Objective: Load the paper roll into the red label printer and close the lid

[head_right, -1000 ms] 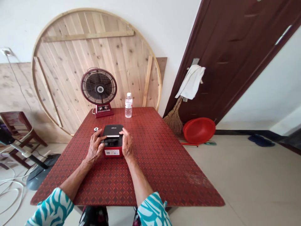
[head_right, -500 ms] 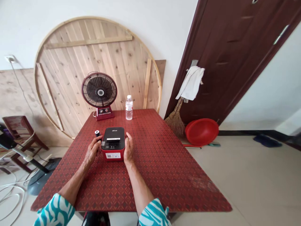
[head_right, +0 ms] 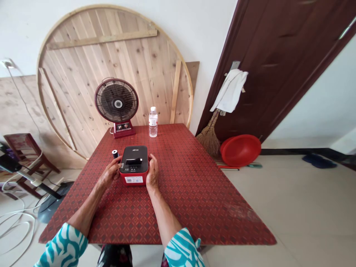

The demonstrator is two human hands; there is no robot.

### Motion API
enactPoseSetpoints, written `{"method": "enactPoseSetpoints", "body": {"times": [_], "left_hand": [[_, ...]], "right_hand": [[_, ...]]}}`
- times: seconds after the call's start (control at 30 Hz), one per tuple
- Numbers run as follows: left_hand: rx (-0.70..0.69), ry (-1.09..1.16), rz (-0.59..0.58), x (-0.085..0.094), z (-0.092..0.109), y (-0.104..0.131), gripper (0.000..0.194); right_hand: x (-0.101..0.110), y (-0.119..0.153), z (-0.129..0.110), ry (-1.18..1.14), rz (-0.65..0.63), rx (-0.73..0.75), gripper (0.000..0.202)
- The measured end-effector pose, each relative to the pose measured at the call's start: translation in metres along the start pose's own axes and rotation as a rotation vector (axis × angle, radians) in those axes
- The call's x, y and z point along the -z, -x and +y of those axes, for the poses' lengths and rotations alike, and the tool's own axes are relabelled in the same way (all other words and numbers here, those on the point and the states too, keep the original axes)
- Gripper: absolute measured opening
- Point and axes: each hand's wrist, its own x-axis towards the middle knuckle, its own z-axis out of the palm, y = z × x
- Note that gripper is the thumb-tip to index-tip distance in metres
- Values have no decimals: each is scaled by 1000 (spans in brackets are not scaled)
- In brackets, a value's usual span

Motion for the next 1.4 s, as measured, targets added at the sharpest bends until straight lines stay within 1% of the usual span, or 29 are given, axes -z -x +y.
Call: {"method": "enactPoseSetpoints", "body": {"times": [0.1,0.23,0.33,0.5,0.67,0.83,0.93,1.07,1.17,1.23,1.33,1.37,1.4], "left_hand": [[54,80,-11,-1,3,-1,79],[141,208,-57,-2,6,-1,77],[172,258,-60,-1,7,-3,73],[187,261,-71,-1,7,-3,73],[168,231,15,-3,7,-1,78],[152,221,22,-2,5,-2,80],[140,188,49,-2,6,-2,84],[95,124,71,-4,8,1,87],[47,88,64,-3,10,4,81],[-34,43,100,-1,15,3,73],[-226,-102,182,-1,31,-4,57],[-282,-190,171,-3,39,-8,51],[-327,-305,128,-6,46,-13,45]], "right_hand": [[0,0,0,-4,-5,3,57],[-1,0,0,-20,4,-8,56],[-3,1,-2,-20,4,-20,53],[-3,1,-5,-31,7,-36,54],[-3,2,-5,-29,-8,-22,52],[-3,2,-3,-32,9,-36,51],[-4,1,-2,-53,12,-43,50],[-5,0,-3,-103,14,-68,50],[-6,-1,-5,-145,2,-77,51],[-6,-1,-5,-155,-2,-77,50],[-6,-1,-2,-156,-1,-95,49],[-6,-2,0,-159,-2,-98,49],[-6,-2,3,-161,-5,-98,48]]}}
